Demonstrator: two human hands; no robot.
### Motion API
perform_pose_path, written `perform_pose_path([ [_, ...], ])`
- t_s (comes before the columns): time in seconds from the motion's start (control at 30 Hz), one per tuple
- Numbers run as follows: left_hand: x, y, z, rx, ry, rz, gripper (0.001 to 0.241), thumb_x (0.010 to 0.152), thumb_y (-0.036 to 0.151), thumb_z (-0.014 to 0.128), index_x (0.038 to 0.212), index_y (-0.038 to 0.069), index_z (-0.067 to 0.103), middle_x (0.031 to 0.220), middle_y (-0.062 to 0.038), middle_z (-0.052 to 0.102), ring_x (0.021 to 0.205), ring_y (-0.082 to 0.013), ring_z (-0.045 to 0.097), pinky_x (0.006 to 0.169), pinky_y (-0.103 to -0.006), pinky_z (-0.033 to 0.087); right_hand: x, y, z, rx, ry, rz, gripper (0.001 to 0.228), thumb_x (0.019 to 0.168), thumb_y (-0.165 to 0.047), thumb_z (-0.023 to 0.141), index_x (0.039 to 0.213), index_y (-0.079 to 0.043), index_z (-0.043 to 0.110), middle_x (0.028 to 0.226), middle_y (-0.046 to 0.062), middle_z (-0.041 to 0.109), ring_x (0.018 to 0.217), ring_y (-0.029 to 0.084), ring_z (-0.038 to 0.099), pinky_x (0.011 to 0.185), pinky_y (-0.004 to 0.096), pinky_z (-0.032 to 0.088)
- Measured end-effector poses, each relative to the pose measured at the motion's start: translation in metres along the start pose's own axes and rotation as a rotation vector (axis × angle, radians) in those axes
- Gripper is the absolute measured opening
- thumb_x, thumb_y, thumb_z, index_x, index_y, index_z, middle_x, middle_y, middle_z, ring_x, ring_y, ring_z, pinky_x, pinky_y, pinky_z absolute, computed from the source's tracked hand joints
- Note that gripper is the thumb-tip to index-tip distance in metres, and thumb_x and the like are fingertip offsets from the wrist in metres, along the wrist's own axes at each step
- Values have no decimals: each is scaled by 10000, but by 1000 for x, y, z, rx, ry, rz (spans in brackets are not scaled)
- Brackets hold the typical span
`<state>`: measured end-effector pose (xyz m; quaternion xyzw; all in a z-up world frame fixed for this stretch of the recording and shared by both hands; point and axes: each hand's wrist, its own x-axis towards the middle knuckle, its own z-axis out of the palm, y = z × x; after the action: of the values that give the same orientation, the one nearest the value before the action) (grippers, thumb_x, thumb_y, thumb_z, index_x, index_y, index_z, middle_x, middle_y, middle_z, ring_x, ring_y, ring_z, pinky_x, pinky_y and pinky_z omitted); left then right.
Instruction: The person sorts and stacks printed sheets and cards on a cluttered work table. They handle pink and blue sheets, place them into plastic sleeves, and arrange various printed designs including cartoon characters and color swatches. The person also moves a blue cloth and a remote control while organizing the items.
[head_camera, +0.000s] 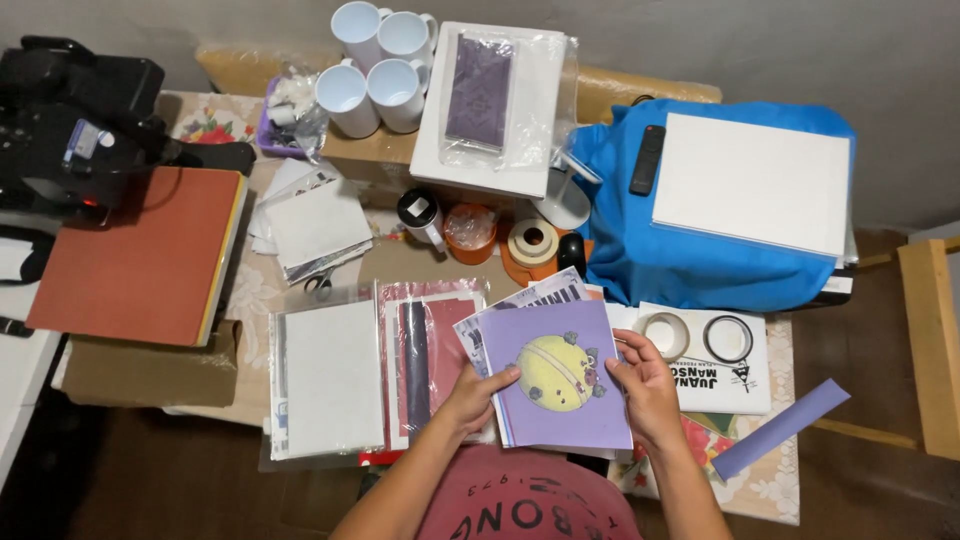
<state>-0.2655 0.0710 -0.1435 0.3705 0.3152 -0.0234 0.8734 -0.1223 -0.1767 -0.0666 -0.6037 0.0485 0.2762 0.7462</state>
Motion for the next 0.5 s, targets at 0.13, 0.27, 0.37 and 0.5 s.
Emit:
perform_pose_path([
  [0.13, -20, 10, -14, 19, 44, 28, 758, 827, 107, 934, 1521, 58, 632, 1459, -210, 757, 1426, -392, 699, 1263, -593, 566, -2, 4, 15, -16, -32, 76, 540, 972, 14, 740, 1500, -22, 636, 1409, 244, 767, 1211, 331, 750, 992, 479, 649],
  [0.27, -44, 35, -24, 338, 175, 33, 670, 850, 253, 930, 1465, 80, 728, 1419, -154, 827, 1356, -315, 776, 1196, -488, 630, 15, 36, 7, -40, -172, 92, 567, 972, -65, 794, 1522, -11, 665, 1223, 152, 749, 1096, 246, 733, 957, 378, 620],
  [0.37, -60, 58, -21, 525, 209, 130, 602, 859, 309, 983, 1384, 80, 799, 1299, -122, 868, 1230, -236, 790, 1100, -462, 621, 21, 45, 15, -18, -215, 96, 519, 1060, -225, 721, 1539, -26, 696, 1248, 124, 788, 1137, 206, 740, 997, 366, 595],
  [0.5, -70, 77, -32, 533, 157, 264, 380, 909, 160, 1002, 1252, 63, 871, 1158, -161, 895, 1098, -257, 807, 1039, -510, 641, 27, 38, 30, 26, -227, 68, 302, 1141, -215, 689, 1344, -38, 824, 1105, 104, 855, 1005, 178, 792, 949, 357, 630],
])
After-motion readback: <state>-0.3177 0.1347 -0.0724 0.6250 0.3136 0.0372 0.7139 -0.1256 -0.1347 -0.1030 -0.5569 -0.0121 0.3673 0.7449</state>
